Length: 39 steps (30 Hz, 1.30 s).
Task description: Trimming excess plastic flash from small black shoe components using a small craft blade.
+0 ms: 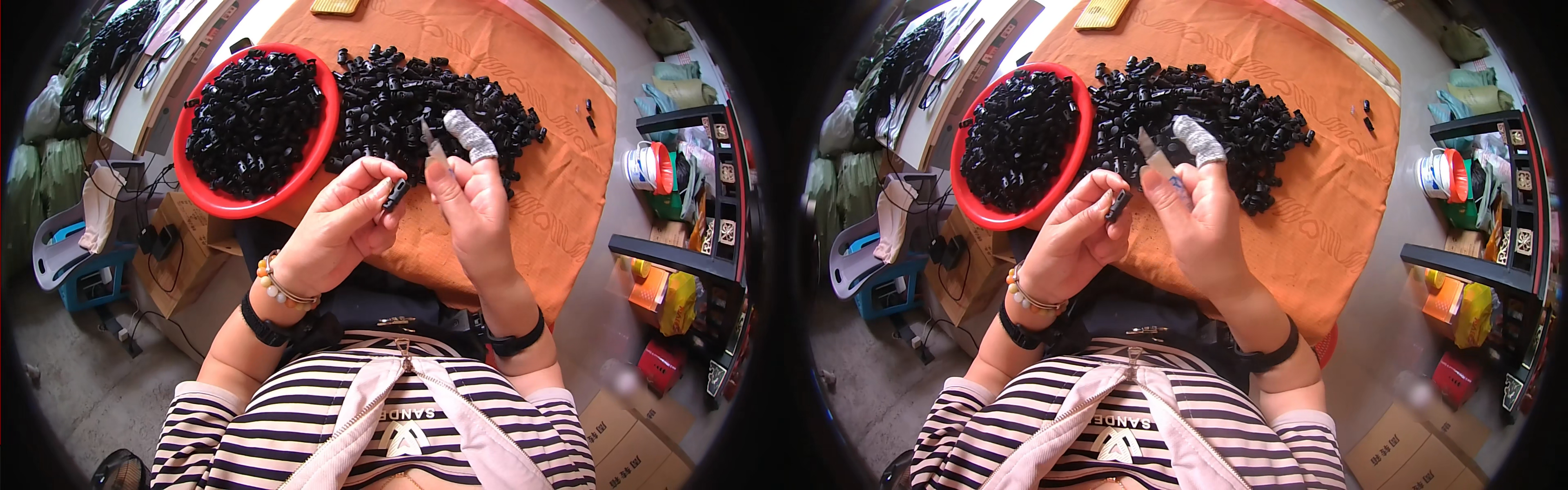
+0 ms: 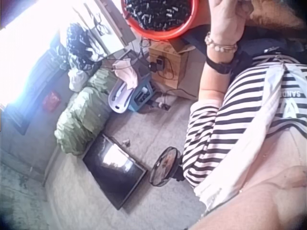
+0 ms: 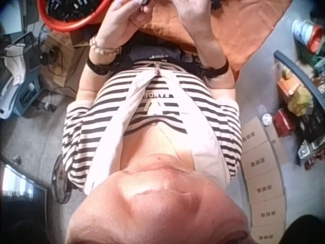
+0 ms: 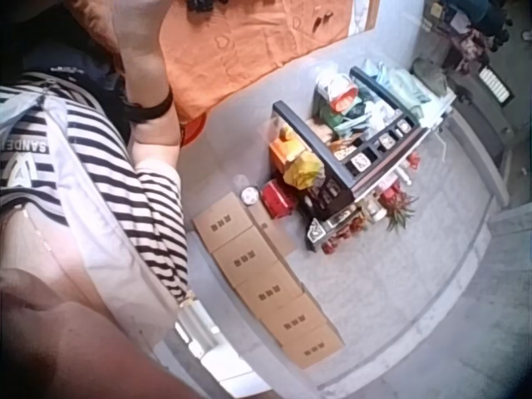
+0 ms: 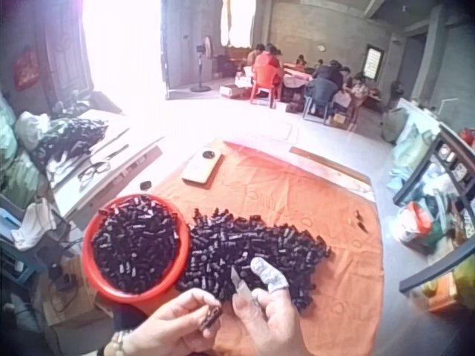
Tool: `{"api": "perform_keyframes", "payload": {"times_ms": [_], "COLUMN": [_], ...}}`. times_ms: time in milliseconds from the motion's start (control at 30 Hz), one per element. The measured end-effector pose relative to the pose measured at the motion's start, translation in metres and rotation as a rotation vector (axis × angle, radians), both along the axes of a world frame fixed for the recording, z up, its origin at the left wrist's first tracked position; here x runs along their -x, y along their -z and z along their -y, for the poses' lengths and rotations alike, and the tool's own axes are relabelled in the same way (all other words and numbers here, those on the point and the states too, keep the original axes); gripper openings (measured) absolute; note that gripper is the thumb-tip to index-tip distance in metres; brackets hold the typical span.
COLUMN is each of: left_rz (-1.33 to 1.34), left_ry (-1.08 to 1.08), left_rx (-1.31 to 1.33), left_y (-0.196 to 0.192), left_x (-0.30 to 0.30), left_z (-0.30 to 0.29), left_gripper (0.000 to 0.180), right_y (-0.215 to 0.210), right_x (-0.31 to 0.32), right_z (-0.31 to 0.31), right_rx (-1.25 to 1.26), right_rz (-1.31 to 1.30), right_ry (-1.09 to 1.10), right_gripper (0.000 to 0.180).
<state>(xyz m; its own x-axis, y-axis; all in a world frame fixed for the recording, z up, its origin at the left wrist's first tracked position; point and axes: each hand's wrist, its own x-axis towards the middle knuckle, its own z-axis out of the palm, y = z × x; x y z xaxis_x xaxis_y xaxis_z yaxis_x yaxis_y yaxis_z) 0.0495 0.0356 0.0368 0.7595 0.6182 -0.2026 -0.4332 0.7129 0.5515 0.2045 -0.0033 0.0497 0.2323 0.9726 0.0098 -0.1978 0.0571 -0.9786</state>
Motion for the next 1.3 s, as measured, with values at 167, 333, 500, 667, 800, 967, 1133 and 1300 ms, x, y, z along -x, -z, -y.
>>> {"api": "perform_keyframes", "payload": {"times_ms": [167, 333, 500, 667, 800, 967, 1133, 1300], "left_rz": [-0.042, -0.018, -0.223, -0.437, -0.471, -0.436, -0.507, -0.461], "left_ry": [-0.013, -0.016, -0.083, -0.241, -0.432, -0.615, -0.678, -0.606], "left_rx": [0.03, 0.022, -0.142, -0.312, -0.209, -0.114, -0.132, -0.152], "left_y": [-0.001, -0.004, -0.004, -0.002, 0.017, 0.034, 0.025, 0.026], "left_x": [0.001, 0.001, 0.001, 0.006, 0.029, 0.065, 0.061, 0.052], "left_z": [-0.001, -0.002, -0.001, -0.008, -0.03, -0.052, -0.046, -0.034], "left_gripper": [0.022, 0.018, 0.019, 0.018, 0.018, 0.03, 0.034, 0.025], "right_y": [-0.002, 0.003, 0.007, 0.013, 0.028, 0.047, 0.063, 0.065], "right_x": [-0.009, -0.009, -0.022, -0.057, -0.074, -0.064, -0.046, -0.034], "right_z": [0.007, 0.012, 0.015, 0.021, 0.036, 0.039, 0.028, 0.018], "right_rx": [0.087, 0.127, 0.195, 0.132, 0.167, 0.189, 0.198, 0.225], "right_rz": [-0.016, -0.072, -0.042, 0.108, 0.391, 0.497, 0.799, 1.072], "right_ry": [-0.071, -0.092, -0.06, 0.208, 0.278, 0.228, 0.242, 0.328], "right_gripper": [0.047, 0.043, 0.043, 0.045, 0.057, 0.062, 0.069, 0.07]}}
